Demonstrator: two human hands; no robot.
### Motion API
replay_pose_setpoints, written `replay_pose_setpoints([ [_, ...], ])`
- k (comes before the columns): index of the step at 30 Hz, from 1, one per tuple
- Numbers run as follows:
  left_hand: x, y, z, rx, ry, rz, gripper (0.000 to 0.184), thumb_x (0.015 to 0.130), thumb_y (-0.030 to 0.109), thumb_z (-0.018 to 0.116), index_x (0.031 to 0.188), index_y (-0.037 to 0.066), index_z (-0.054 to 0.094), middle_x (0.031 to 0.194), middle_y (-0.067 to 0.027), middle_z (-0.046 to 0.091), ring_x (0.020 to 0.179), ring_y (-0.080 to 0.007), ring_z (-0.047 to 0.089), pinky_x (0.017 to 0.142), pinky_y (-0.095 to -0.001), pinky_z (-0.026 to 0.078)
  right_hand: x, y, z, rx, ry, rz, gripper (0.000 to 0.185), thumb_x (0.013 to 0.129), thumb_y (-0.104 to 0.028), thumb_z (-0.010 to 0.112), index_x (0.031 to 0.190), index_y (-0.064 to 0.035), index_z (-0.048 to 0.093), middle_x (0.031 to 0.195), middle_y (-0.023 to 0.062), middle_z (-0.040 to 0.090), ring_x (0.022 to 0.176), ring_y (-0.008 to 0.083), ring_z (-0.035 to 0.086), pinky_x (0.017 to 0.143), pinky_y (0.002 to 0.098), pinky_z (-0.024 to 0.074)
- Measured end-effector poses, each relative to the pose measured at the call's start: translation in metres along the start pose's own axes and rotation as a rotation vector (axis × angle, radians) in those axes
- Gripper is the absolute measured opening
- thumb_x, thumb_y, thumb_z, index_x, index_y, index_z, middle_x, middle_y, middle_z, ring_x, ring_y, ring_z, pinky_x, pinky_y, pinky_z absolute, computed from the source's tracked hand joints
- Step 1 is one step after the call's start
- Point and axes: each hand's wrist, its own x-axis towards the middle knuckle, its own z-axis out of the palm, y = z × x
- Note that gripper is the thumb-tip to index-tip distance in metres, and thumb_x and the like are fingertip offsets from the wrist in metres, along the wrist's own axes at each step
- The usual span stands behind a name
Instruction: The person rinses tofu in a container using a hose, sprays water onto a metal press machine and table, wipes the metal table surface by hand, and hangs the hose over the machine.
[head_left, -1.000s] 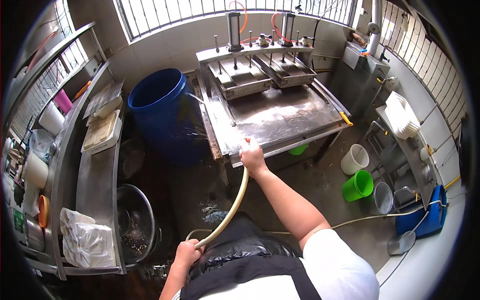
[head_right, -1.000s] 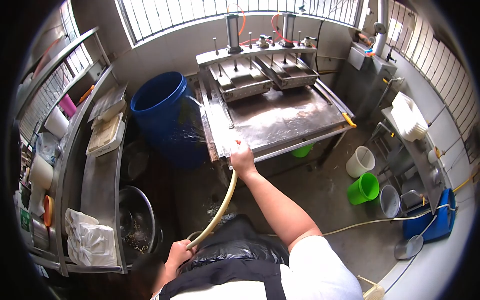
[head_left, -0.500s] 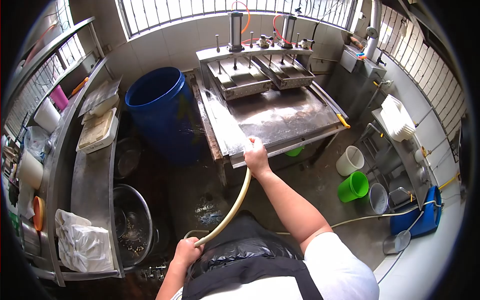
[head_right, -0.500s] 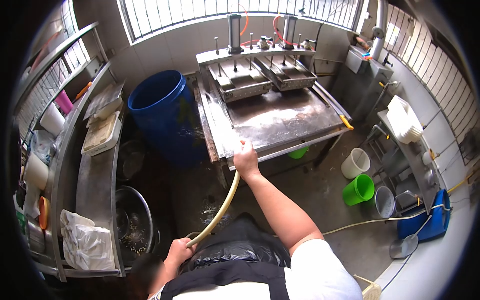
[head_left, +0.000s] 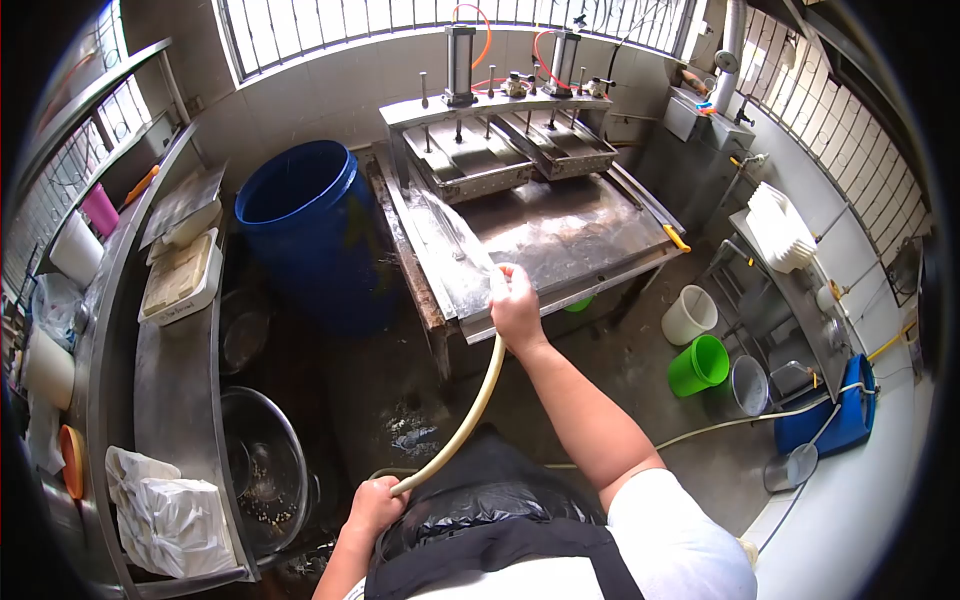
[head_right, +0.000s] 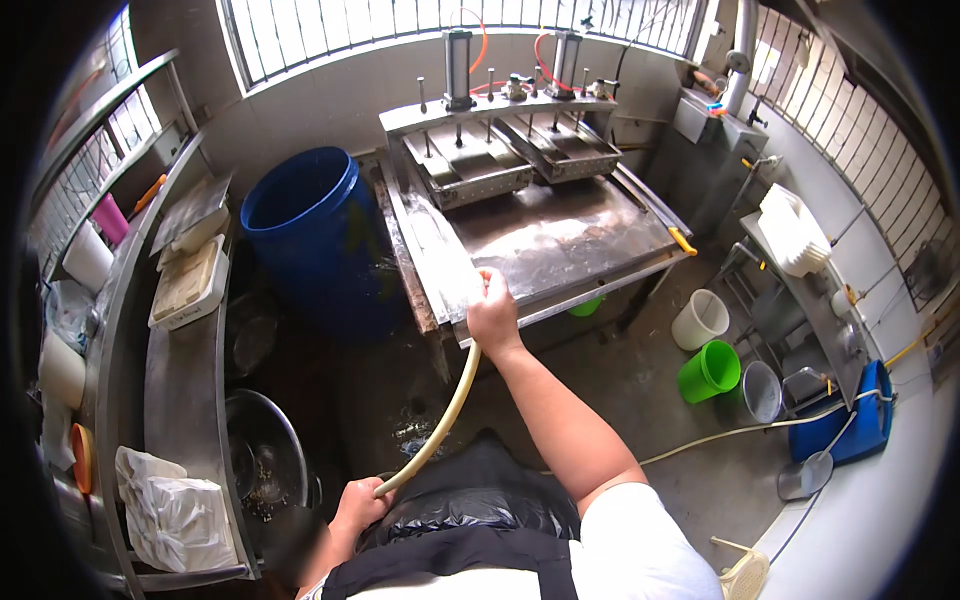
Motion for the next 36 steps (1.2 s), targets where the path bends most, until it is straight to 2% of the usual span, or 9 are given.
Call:
replay_pose_setpoints([
  [3,0.012,0.005,-0.005,0.001,-0.01,0.043,0.022,0.092,0.029,0.071,0.088,0.009,0.076,0.087,-0.0199,0.074,0.085,-0.041,0.072,0.078,-0.0501,0.058,0.005,-0.026,-0.011,0.007,0.025,-0.001,0.024,0.108,-0.025,0.056,0.118,-0.0033,0.06,0.071,0.0017,0.061,0.059,0.0097,0.055,0.055,0.0275,0.0452],
  [9,0.036,0.028,-0.021,-0.001,-0.067,0.113,0.023,0.093,0.029,0.071,0.088,0.007,0.075,0.086,-0.02,0.074,0.086,-0.0413,0.072,0.078,-0.051,0.058,0.03,0.009,-0.04,-0.135,0.159,-0.038,0.022,0.107,-0.025,0.058,0.112,-0.0039,0.062,0.074,0.0002,0.059,0.06,0.0082,0.053,0.055,0.0272,0.0437],
  [15,0.061,0.044,-0.016,-0.086,-0.11,0.268,0.023,0.093,0.029,0.071,0.085,0.007,0.073,0.083,-0.0194,0.073,0.085,-0.0408,0.072,0.076,-0.0511,0.057,0.03,-0.031,-0.088,-0.106,0.22,0.058,0.018,0.109,-0.024,0.056,0.113,-0.0068,0.06,0.07,-0.0013,0.055,0.05,0.006,0.045,0.044,0.0237,0.0373],
  [21,0.078,0.068,-0.009,0.027,-0.163,0.352,0.024,0.092,0.03,0.072,0.084,0.008,0.073,0.081,-0.0192,0.072,0.083,-0.0404,0.072,0.074,-0.0507,0.057,0.021,-0.05,-0.125,-0.016,0.245,0.131,0.02,0.109,-0.026,0.056,0.114,-0.0074,0.06,0.07,-0.001,0.055,0.049,0.0061,0.045,0.042,0.024,0.037],
  [24,0.074,0.078,-0.001,0.046,-0.168,0.359,0.023,0.092,0.03,0.073,0.085,0.007,0.073,0.082,-0.0199,0.072,0.083,-0.0402,0.073,0.074,-0.0502,0.057,0.019,-0.051,-0.137,0.105,0.171,0.239,0.02,0.108,-0.028,0.057,0.116,-0.0094,0.06,0.07,-0.0001,0.054,0.049,0.0064,0.044,0.042,0.0239,0.0356],
  [29,0.05,0.106,0.016,0.053,-0.172,0.315,0.021,0.091,0.028,0.074,0.088,0.007,0.075,0.084,-0.0203,0.073,0.083,-0.0398,0.073,0.075,-0.0483,0.058,0.025,-0.04,-0.153,0.097,0.033,0.254,0.021,0.106,-0.028,0.058,0.116,-0.0098,0.06,0.07,-0.001,0.053,0.05,0.0064,0.044,0.043,0.0242,0.0366],
  [30,0.045,0.112,0.022,0.047,-0.132,0.336,0.02,0.089,0.025,0.076,0.084,0.006,0.074,0.077,-0.0193,0.071,0.075,-0.0385,0.071,0.068,-0.0454,0.056,0.025,-0.036,-0.159,0.146,-0.007,0.273,0.022,0.107,-0.029,0.058,0.116,-0.0093,0.06,0.07,-0.001,0.053,0.051,0.0065,0.044,0.044,0.0243,0.0371],
  [36,0.022,0.157,0.058,0.106,-0.09,0.275,0.021,0.088,0.026,0.078,0.084,0.005,0.074,0.077,-0.019,0.071,0.073,-0.0372,0.071,0.067,-0.0447,0.056,0.03,-0.032,-0.207,0.235,-0.163,0.285,0.023,0.108,-0.028,0.058,0.117,-0.0063,0.06,0.072,-0.0005,0.053,0.053,0.0068,0.045,0.047,0.0239,0.0385],
])
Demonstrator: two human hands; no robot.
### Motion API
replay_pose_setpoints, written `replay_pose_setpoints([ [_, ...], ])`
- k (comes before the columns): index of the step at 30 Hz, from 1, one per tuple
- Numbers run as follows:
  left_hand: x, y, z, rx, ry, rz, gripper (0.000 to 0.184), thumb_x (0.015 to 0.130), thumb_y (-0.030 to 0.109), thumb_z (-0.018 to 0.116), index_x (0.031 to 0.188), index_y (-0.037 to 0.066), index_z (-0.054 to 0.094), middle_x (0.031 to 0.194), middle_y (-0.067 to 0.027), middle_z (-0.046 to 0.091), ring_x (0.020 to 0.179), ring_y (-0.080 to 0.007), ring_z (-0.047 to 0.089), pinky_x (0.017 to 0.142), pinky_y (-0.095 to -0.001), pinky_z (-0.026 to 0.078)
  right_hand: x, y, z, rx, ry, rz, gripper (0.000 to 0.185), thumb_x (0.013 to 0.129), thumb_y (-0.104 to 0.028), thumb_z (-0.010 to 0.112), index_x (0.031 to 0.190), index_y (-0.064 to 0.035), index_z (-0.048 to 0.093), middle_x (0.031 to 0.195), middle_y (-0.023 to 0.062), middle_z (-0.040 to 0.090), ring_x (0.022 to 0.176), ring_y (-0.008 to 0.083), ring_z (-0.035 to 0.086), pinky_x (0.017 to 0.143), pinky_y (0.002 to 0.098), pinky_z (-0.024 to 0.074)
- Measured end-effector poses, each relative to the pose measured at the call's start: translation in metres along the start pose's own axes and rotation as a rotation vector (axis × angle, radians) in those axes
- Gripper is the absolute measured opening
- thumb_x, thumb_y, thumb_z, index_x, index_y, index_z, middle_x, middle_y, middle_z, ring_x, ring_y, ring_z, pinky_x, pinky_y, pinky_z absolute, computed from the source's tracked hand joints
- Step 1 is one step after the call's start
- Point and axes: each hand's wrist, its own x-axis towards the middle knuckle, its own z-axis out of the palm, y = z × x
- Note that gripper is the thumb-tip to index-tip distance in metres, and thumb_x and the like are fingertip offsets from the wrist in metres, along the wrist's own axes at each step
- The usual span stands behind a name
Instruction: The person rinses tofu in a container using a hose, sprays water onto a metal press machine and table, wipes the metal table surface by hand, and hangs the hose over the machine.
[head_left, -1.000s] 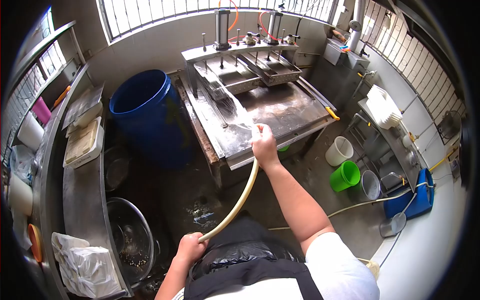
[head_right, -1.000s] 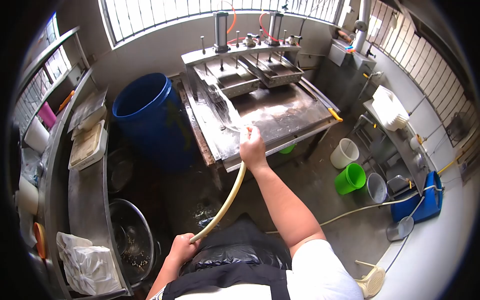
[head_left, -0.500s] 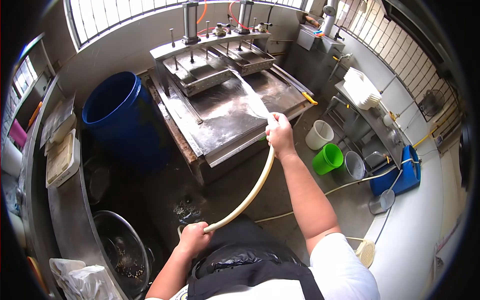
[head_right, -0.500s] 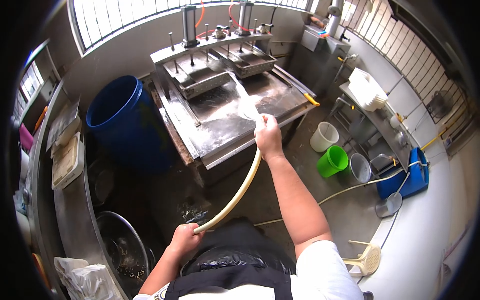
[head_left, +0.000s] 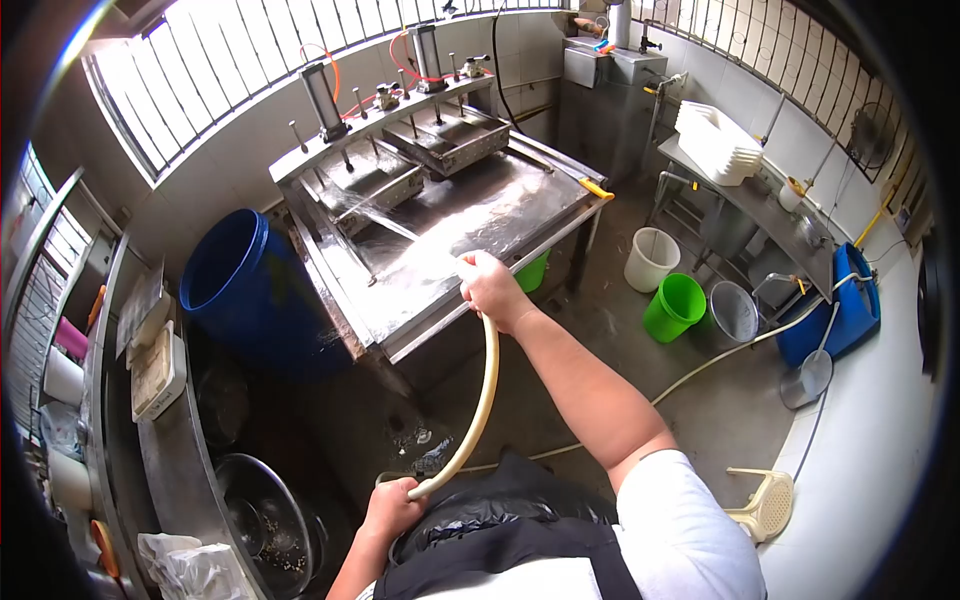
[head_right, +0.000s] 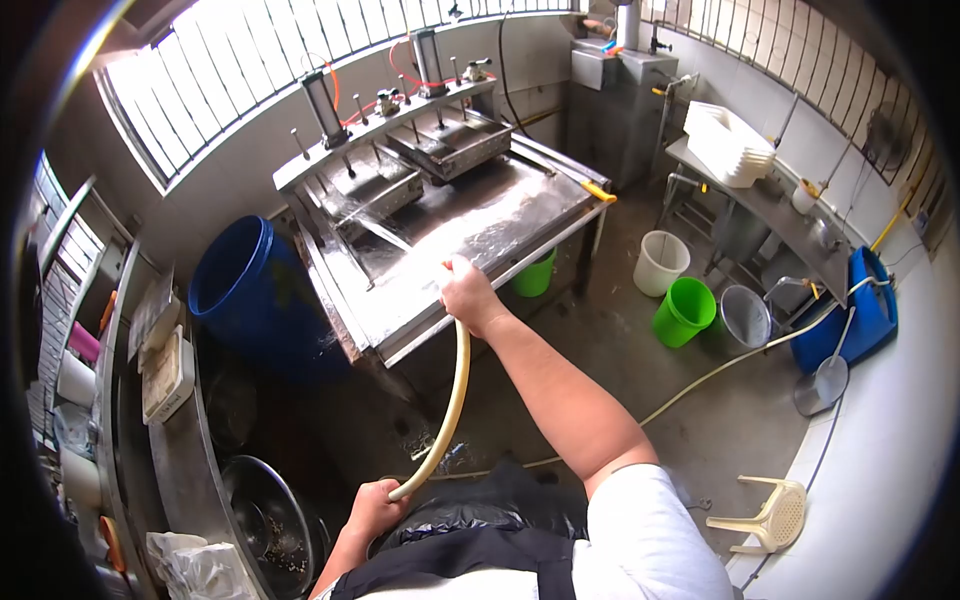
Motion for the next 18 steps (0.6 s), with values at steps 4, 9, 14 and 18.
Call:
replay_pose_setpoints([
  [4,0.008,0.05,0.012,0.007,0.006,-0.065,0.019,0.089,0.026,0.076,0.087,0.007,0.076,0.081,-0.0192,0.073,0.077,-0.0379,0.073,0.072,-0.0454,0.057,-0.001,-0.005,-0.047,0.025,0.05,-0.039,0.022,0.106,-0.023,0.058,0.115,-0.0029,0.061,0.076,0.0021,0.058,0.059,0.0098,0.05,0.053,0.0275,0.0429],
  [9,0.026,0.097,0.032,0.026,0.004,-0.065,0.016,0.087,0.023,0.075,0.091,0.008,0.077,0.085,-0.0192,0.074,0.082,-0.0381,0.074,0.076,-0.046,0.059,0.006,-0.013,-0.105,-0.056,0.14,-0.111,0.018,0.106,-0.02,0.054,0.115,-0.0057,0.059,0.071,0.0008,0.055,0.053,0.0072,0.046,0.046,0.0252,0.039],
  [14,0.051,0.129,0.05,-0.005,-0.009,0.004,0.017,0.087,0.025,0.075,0.09,0.008,0.077,0.082,-0.0191,0.073,0.082,-0.0386,0.074,0.075,-0.0475,0.059,-0.002,-0.039,-0.157,-0.016,0.191,-0.054,0.019,0.106,-0.024,0.056,0.113,-0.0072,0.06,0.069,0.0014,0.055,0.051,0.0083,0.046,0.044,0.0273,0.0375],
  [18,0.082,0.15,0.056,0.038,-0.049,0.088,0.02,0.088,0.027,0.074,0.089,0.007,0.076,0.081,-0.0191,0.073,0.081,-0.0397,0.073,0.076,-0.0492,0.058,0.007,-0.036,-0.201,-0.065,0.279,-0.069,0.018,0.106,-0.025,0.056,0.113,-0.009,0.06,0.068,0.0012,0.054,0.049,0.0085,0.045,0.043,0.0279,0.0359],
])
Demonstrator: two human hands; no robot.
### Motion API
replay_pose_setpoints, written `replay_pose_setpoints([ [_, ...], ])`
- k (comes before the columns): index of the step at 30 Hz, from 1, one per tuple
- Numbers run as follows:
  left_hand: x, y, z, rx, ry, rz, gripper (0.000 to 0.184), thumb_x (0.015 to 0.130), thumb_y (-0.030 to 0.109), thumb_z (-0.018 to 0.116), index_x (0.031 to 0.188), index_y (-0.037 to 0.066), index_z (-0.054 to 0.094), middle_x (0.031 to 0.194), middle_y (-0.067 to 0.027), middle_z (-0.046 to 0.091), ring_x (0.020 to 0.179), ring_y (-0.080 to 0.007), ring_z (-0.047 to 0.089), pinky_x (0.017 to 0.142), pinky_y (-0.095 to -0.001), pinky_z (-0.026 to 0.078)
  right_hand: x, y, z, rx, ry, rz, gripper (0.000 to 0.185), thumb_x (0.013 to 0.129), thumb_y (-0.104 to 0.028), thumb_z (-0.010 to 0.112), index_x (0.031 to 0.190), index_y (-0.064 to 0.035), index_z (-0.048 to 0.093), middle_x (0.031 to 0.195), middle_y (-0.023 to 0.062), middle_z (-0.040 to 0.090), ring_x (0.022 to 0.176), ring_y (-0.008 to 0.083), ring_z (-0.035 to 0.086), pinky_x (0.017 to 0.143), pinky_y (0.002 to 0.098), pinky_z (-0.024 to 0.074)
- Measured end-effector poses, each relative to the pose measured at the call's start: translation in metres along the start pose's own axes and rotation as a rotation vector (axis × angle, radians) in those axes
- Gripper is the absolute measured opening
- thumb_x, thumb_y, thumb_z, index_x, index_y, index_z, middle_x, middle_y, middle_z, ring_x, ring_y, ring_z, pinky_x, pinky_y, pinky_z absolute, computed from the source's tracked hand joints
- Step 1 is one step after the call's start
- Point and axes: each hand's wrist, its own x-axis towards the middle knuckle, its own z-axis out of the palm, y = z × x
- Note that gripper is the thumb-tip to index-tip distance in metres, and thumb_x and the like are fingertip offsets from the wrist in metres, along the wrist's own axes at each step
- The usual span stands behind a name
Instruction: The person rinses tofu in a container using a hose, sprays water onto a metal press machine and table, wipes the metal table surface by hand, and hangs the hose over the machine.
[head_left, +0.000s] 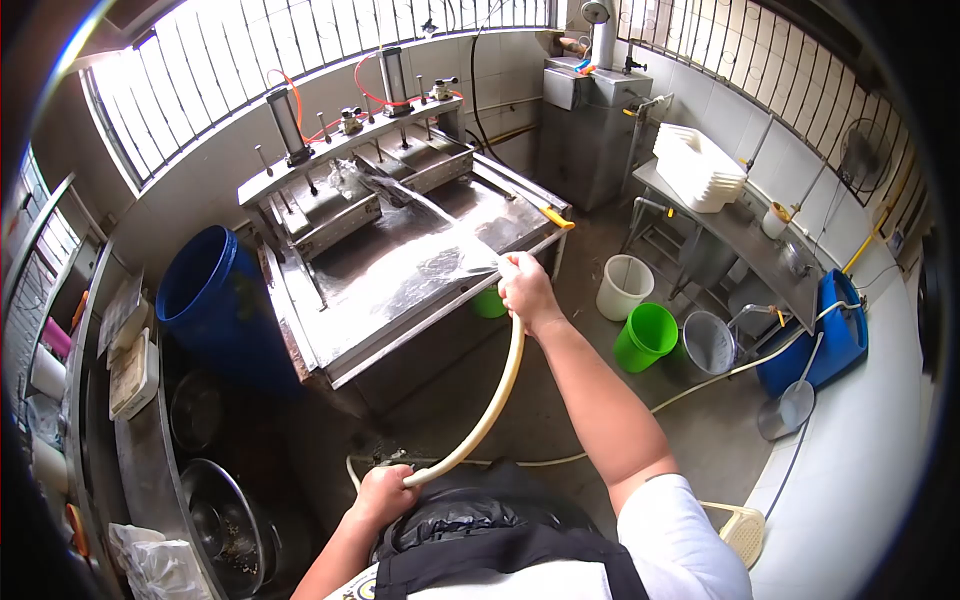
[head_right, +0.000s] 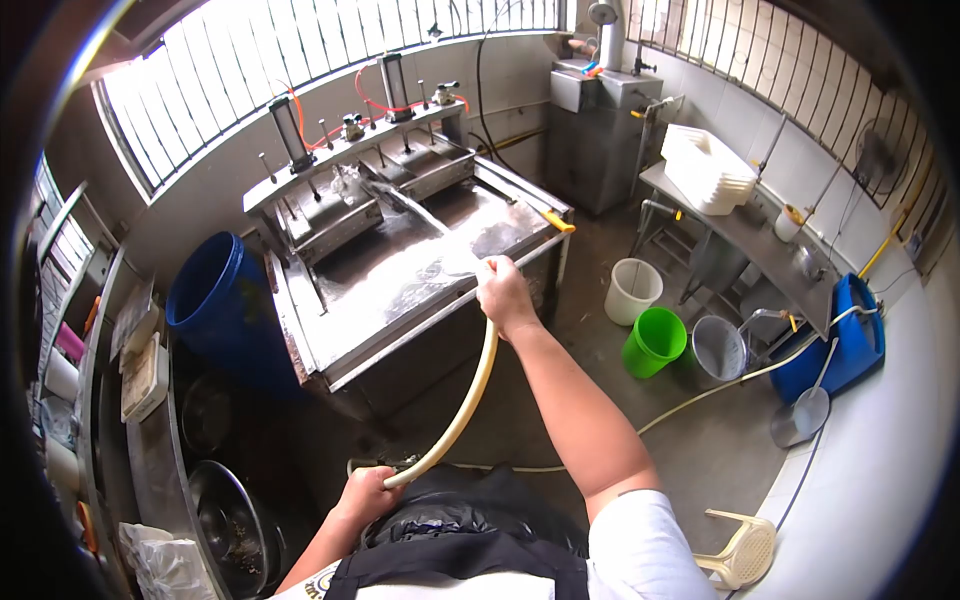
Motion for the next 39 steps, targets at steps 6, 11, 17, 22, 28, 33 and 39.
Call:
replay_pose_setpoints([
  [6,0.074,0.027,0.011,0.075,-0.063,0.103,0.037,0.097,0.041,0.068,0.088,0.006,0.076,0.082,-0.0198,0.073,0.083,-0.0421,0.072,0.078,-0.0507,0.058,0.037,-0.014,-0.05,-0.059,0.002,0.077,0.023,0.106,-0.031,0.055,0.116,-0.0107,0.059,0.07,0.0002,0.054,0.047,0.0081,0.044,0.042,0.027,0.0357],
  [11,0.141,0.055,0.023,-0.011,-0.168,0.066,0.042,0.1,0.044,0.064,0.086,0.006,0.075,0.081,-0.0221,0.073,0.083,-0.0435,0.072,0.077,-0.0515,0.057,0.108,-0.011,-0.078,-0.18,0.043,-0.009,0.023,0.107,-0.031,0.055,0.117,-0.0107,0.06,0.07,-0.0006,0.055,0.047,0.0078,0.045,0.043,0.026,0.0373],
  [17,0.221,0.078,0.025,-0.079,-0.106,0.12,0.042,0.1,0.042,0.065,0.083,0.005,0.075,0.077,-0.0223,0.072,0.078,-0.0435,0.072,0.073,-0.0515,0.057,0.182,-0.021,-0.1,-0.175,0.126,0.104,0.023,0.106,-0.03,0.056,0.118,-0.0112,0.06,0.069,0.0002,0.055,0.047,0.0083,0.045,0.041,0.0258,0.0362],
  [22,0.254,0.096,0.012,-0.055,-0.117,0.068,0.035,0.096,0.038,0.07,0.084,0.005,0.076,0.078,-0.0208,0.073,0.078,-0.0414,0.073,0.072,-0.0492,0.058,0.224,-0.022,-0.11,-0.106,0.098,0.087,0.021,0.106,-0.03,0.056,0.116,-0.0119,0.059,0.069,-0.0003,0.055,0.045,0.008,0.044,0.039,0.0254,0.0345],
  [28,0.26,0.117,0.019,0.006,-0.054,-0.027,0.029,0.093,0.034,0.075,0.085,0.006,0.076,0.078,-0.0201,0.073,0.077,-0.0396,0.074,0.07,-0.0476,0.058,0.251,-0.004,-0.121,0.097,-0.058,0.149,0.019,0.107,-0.028,0.054,0.117,-0.0129,0.057,0.068,-0.0009,0.053,0.044,0.0071,0.042,0.038,0.025,0.033],
  [33,0.252,0.153,0.037,0.04,-0.004,-0.192,0.036,0.098,0.041,0.069,0.087,0.007,0.078,0.081,-0.0218,0.073,0.081,-0.0427,0.072,0.076,-0.0495,0.058,0.275,0.037,-0.127,0.11,-0.23,0.245,0.019,0.105,-0.027,0.057,0.118,-0.0129,0.056,0.071,0.001,0.055,0.046,0.0084,0.044,0.041,0.0253,0.0358],
  [39,0.238,0.201,0.095,0.012,0.053,-0.276,0.03,0.093,0.035,0.074,0.084,0.006,0.076,0.081,-0.0218,0.072,0.081,-0.0422,0.072,0.075,-0.0495,0.057,0.275,0.073,-0.17,0.061,-0.346,0.388,0.016,0.107,-0.026,0.053,0.118,-0.0144,0.055,0.072,0.0018,0.054,0.048,0.0104,0.045,0.043,0.0293,0.0372],
])
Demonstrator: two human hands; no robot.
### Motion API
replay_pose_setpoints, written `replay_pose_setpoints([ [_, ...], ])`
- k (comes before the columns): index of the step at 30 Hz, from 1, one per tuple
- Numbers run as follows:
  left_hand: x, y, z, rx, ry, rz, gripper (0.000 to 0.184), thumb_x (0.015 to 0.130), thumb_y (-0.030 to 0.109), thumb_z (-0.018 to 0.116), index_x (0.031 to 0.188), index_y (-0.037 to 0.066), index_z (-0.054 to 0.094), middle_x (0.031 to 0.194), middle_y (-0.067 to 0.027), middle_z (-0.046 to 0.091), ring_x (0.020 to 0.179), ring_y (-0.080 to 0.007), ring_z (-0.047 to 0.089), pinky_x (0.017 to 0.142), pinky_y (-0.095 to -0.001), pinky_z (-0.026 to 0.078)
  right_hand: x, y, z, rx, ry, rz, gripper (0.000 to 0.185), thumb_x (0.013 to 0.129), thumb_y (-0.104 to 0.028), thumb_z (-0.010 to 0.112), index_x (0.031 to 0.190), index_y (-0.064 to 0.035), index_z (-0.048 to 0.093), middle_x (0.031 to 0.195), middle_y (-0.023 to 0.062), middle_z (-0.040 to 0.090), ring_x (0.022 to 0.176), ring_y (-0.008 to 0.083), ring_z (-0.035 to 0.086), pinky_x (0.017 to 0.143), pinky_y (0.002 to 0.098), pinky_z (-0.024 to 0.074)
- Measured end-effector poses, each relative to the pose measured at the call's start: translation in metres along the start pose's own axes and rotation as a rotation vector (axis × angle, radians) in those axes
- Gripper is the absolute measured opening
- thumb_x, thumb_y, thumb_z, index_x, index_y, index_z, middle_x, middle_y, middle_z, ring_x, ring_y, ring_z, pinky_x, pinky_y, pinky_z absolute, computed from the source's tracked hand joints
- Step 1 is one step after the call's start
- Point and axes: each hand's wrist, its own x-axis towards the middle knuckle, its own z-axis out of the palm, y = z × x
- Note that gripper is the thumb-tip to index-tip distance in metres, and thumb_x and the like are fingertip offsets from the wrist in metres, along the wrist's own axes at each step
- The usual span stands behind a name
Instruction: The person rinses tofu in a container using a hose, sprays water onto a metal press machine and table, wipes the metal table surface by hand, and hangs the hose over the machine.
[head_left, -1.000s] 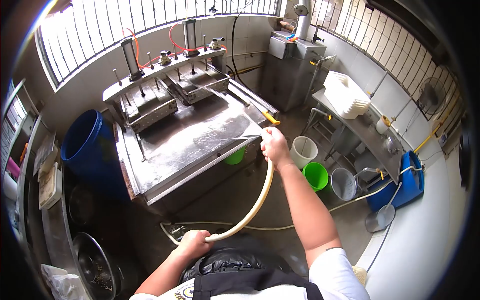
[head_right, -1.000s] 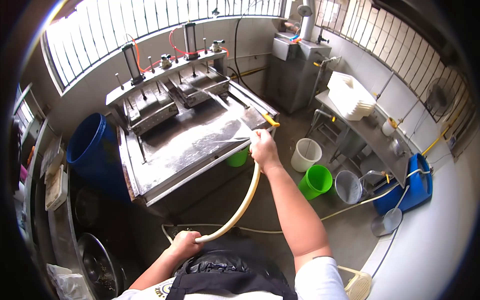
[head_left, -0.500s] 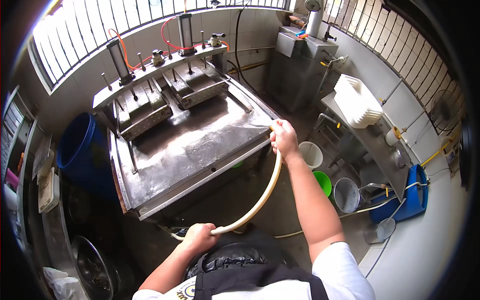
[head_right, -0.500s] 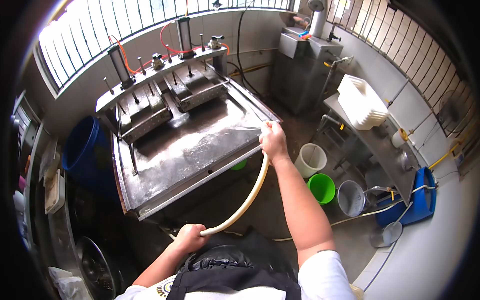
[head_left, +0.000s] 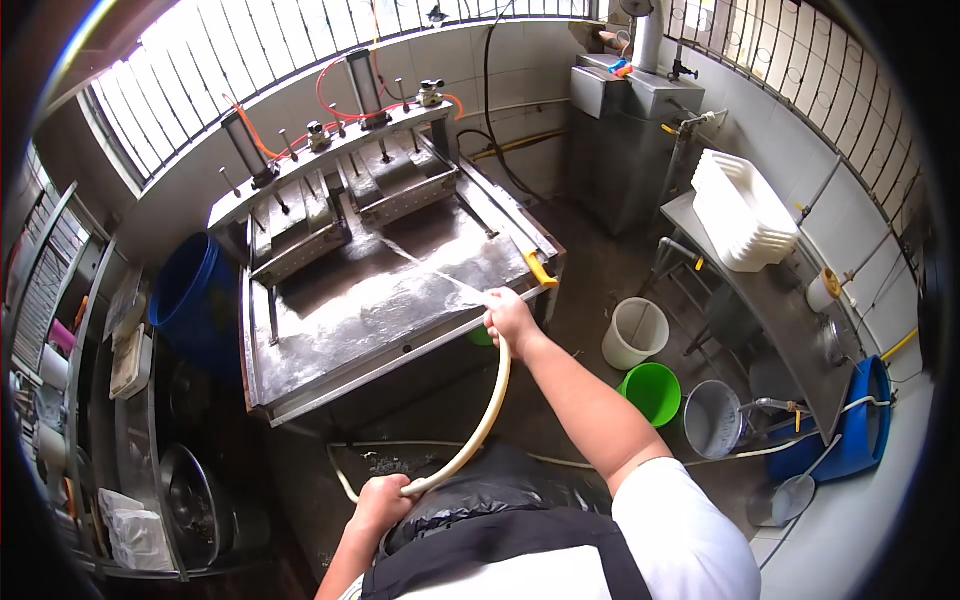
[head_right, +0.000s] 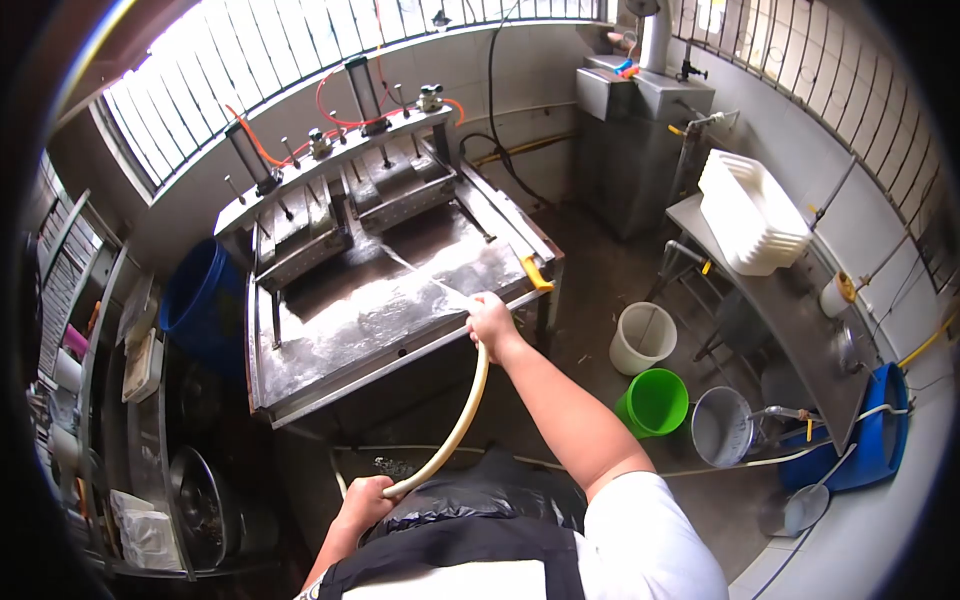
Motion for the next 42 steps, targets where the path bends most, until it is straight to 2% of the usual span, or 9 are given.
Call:
replay_pose_setpoints([
  [3,-0.007,0.032,0.01,-0.022,0.014,-0.076,0.025,0.087,0.03,0.078,0.084,0.006,0.074,0.081,-0.0215,0.072,0.082,-0.0419,0.071,0.075,-0.0503,0.056,0.001,0.056,-0.065,0.256,0.145,-0.046,0.016,0.108,-0.023,0.05,0.12,-0.014,0.057,0.07,0.0015,0.052,0.047,0.0115,0.043,0.04,0.0293,0.0351],
  [5,-0.008,0.056,0.017,0.008,0.068,-0.09,0.027,0.085,0.028,0.079,0.081,0.004,0.07,0.08,-0.0217,0.07,0.082,-0.0428,0.07,0.074,-0.0508,0.056,-0.008,0.077,-0.109,0.31,0.242,0.033,0.018,0.108,-0.025,0.05,0.121,-0.014,0.056,0.068,0.0015,0.051,0.043,0.0119,0.041,0.037,0.03,0.0322],
  [7,-0.007,0.075,0.029,0.009,0.095,-0.064,0.026,0.084,0.027,0.079,0.08,0.004,0.069,0.081,-0.0216,0.07,0.082,-0.043,0.07,0.074,-0.051,0.055,-0.017,0.085,-0.143,0.289,0.353,0.023,0.02,0.107,-0.027,0.052,0.123,-0.0147,0.054,0.067,0.0018,0.052,0.042,0.0123,0.042,0.036,0.03,0.0337],
  [10,-0.005,0.101,0.043,0.0,0.096,-0.035,0.02,0.081,0.021,0.079,0.08,0.004,0.068,0.083,-0.0211,0.07,0.083,-0.0428,0.07,0.075,-0.0516,0.055,-0.027,0.07,-0.174,0.308,0.368,-0.042,0.014,0.106,-0.025,0.051,0.117,-0.0156,0.053,0.065,0.001,0.052,0.04,0.0119,0.042,0.035,0.0297,0.0333],
  [17,-0.011,0.117,0.063,-0.007,0.071,0.037,0.02,0.085,0.024,0.075,0.082,0.006,0.068,0.084,-0.0182,0.072,0.086,-0.0403,0.071,0.078,-0.0524,0.056,-0.039,0.046,-0.183,0.223,0.338,0.012,0.019,0.107,-0.028,0.053,0.119,-0.0147,0.057,0.067,0.0003,0.053,0.043,0.0103,0.044,0.037,0.0277,0.0329],
  [22,-0.022,0.116,0.065,-0.021,0.119,0.018,0.041,0.095,0.04,0.072,0.075,0.005,0.068,0.078,-0.0202,0.071,0.081,-0.042,0.071,0.075,-0.0521,0.056,-0.058,0.04,-0.182,0.233,0.291,-0.031,0.018,0.107,-0.028,0.053,0.12,-0.0145,0.054,0.069,0.0024,0.054,0.043,0.0125,0.044,0.038,0.0297,0.0363],
  [28,-0.033,0.112,0.082,-0.019,0.075,0.037,0.05,0.098,0.049,0.068,0.073,0.005,0.067,0.076,-0.0213,0.069,0.08,-0.0434,0.07,0.073,-0.0537,0.055,-0.084,0.031,-0.181,0.165,0.24,-0.079,0.019,0.107,-0.029,0.055,0.119,-0.0138,0.055,0.069,0.0019,0.054,0.043,0.0108,0.044,0.037,0.028,0.0357],
  [36,-0.037,0.153,0.087,-0.017,0.123,-0.014,0.043,0.097,0.042,0.069,0.076,0.005,0.069,0.077,-0.0216,0.07,0.082,-0.0435,0.07,0.076,-0.0529,0.056,-0.062,0.02,-0.205,0.233,0.211,-0.109,0.022,0.107,-0.031,0.056,0.119,-0.0132,0.055,0.069,0.0016,0.055,0.042,0.0106,0.043,0.038,0.0274,0.0351],
  [42,-0.017,0.212,0.096,0.004,0.105,-0.102,0.027,0.089,0.031,0.075,0.079,0.006,0.071,0.081,-0.0205,0.071,0.083,-0.0424,0.071,0.077,-0.0521,0.056,-0.028,0.004,-0.242,0.262,0.164,-0.034,0.011,0.106,-0.026,0.055,0.112,-0.017,0.055,0.068,0.0011,0.054,0.041,0.011,0.043,0.036,0.0282,0.0338],
])
